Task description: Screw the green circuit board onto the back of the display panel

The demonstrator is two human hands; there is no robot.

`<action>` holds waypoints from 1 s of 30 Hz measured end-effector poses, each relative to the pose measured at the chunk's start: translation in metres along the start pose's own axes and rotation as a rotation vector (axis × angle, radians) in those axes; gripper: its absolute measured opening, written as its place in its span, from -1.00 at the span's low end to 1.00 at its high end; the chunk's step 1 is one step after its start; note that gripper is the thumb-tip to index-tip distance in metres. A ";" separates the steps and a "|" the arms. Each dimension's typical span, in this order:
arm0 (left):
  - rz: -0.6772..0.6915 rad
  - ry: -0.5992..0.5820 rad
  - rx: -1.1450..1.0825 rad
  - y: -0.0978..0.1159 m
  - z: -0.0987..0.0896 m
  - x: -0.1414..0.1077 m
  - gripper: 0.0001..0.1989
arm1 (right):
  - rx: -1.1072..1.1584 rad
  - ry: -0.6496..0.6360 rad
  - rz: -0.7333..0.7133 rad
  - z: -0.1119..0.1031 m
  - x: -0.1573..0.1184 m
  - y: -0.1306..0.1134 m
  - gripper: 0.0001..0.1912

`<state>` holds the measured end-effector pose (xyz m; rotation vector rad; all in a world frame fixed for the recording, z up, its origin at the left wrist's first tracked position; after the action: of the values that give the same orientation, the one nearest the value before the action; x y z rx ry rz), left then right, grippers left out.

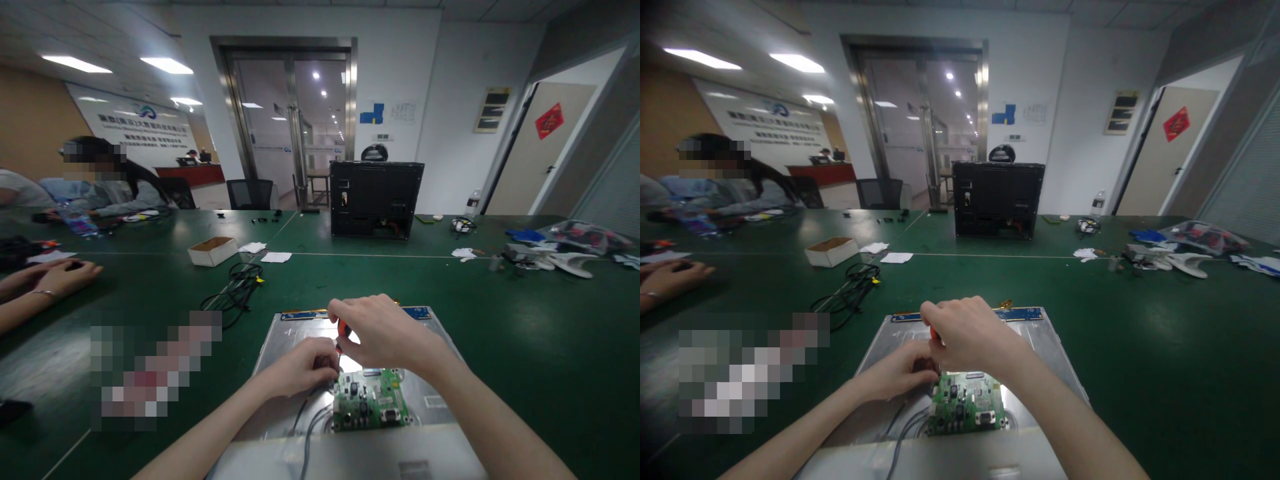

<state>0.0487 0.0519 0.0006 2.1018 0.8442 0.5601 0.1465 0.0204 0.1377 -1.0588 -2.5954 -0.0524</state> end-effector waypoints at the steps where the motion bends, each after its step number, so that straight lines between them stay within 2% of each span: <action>1: -0.001 -0.001 -0.001 0.000 0.000 0.000 -0.95 | 0.000 0.003 -0.002 0.000 0.000 0.000 -0.88; 24: -0.018 0.005 0.033 0.009 -0.003 -0.001 -0.93 | -0.082 0.012 0.029 0.006 0.003 0.005 -0.84; 30: -0.020 0.001 0.014 0.007 0.000 -0.001 -0.93 | 0.010 0.004 -0.028 0.003 0.001 0.000 -0.85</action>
<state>0.0506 0.0479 0.0067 2.1033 0.8704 0.5459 0.1451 0.0214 0.1355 -1.0184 -2.6043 -0.0484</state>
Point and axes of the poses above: each hand's wrist, its own x-axis towards the middle knuckle, its own z-axis out of the palm, y = z × x, the point moved 7 cm from there along x, towards the middle knuckle, and after that the axes turned 6 degrees about y, right-handed, at the moved point
